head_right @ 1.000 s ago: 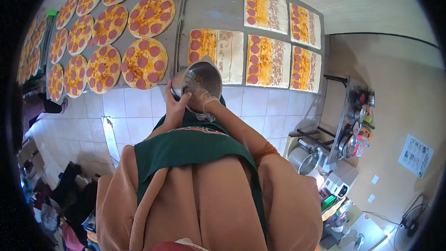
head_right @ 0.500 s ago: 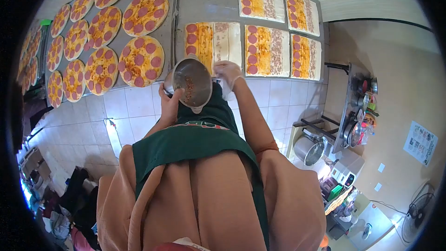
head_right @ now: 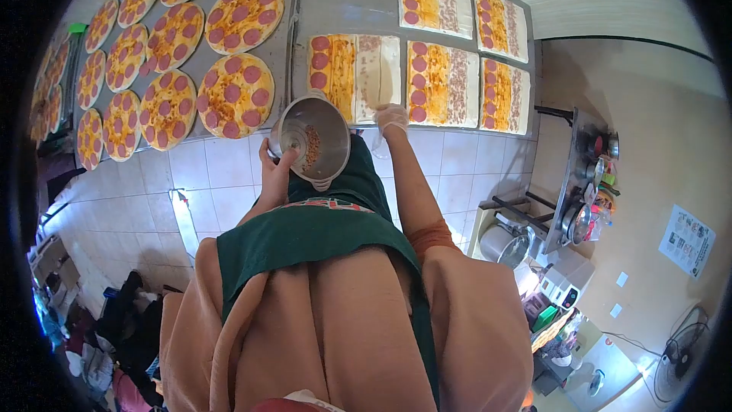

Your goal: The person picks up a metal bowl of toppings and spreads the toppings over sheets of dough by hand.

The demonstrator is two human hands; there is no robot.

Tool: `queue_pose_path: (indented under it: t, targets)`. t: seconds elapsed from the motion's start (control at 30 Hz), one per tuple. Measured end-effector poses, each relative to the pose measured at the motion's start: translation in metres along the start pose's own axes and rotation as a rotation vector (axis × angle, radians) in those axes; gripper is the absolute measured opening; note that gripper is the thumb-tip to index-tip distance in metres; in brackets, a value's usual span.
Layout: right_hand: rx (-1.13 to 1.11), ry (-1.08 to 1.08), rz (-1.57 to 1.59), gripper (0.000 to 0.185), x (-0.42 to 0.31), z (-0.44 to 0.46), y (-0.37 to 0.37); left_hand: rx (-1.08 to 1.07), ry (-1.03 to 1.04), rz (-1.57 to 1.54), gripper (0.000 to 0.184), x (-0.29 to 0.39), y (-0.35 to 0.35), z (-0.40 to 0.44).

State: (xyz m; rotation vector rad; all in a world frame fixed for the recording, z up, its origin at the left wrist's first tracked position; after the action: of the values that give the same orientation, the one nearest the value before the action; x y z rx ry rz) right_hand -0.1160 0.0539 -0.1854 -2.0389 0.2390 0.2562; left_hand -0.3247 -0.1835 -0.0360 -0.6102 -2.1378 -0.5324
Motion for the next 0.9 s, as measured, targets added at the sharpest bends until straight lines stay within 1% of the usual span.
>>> queue_pose_path:
  t: [0.1, 0.2, 0.27, 0.4, 0.5, 0.6, 0.7, 0.8, 0.9]
  targets:
    - [0.031, 0.028, 0.028, 0.025, -0.006, -0.001, -0.006, -0.009, 0.001, -0.039, 0.092, 0.003, 0.002, -0.001]
    - [0.086, 0.084, -0.051, 0.023, -0.031, 0.0, -0.021, -0.017, 0.006, -0.038, 0.092, 0.004, 0.002, -0.001]
    - [0.095, -0.03, -0.09, 0.022, -0.028, 0.019, -0.013, -0.023, 0.006, -0.038, 0.091, 0.002, 0.0, -0.002]
    - [0.142, -0.225, -0.142, 0.022, -0.035, 0.039, -0.018, -0.027, 0.024, -0.059, 0.091, 0.005, -0.001, -0.004]
    - [0.181, -0.277, -0.169, 0.02, -0.062, 0.034, -0.038, -0.022, 0.022, -0.07, 0.091, 0.007, 0.0, -0.006]
    - [0.2, -0.291, -0.128, 0.02, -0.069, 0.061, -0.037, -0.014, 0.027, -0.073, 0.091, 0.011, -0.001, -0.01]
    - [0.141, -0.22, -0.302, 0.023, -0.088, 0.083, -0.044, -0.01, 0.05, -0.052, 0.09, 0.009, -0.001, -0.007]
    - [0.154, -0.245, -0.388, 0.026, -0.105, 0.097, -0.051, -0.016, 0.043, -0.057, 0.09, 0.009, -0.002, -0.012]
    - [0.205, -0.418, -0.47, 0.029, -0.115, 0.11, -0.055, -0.015, 0.043, -0.081, 0.09, 0.009, -0.002, -0.013]
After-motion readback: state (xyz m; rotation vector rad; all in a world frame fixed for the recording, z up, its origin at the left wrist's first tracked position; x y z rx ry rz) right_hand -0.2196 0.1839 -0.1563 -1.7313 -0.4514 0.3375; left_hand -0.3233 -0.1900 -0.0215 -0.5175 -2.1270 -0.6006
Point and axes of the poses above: each hand's wrist, its own z-axis towards the middle knuckle, its own y-axis out of the palm, x = y × z, the point moved 3 cm from there along z, towards the middle knuckle, and after that the axes turned 8 degrees about y, right-handed, at the moved point
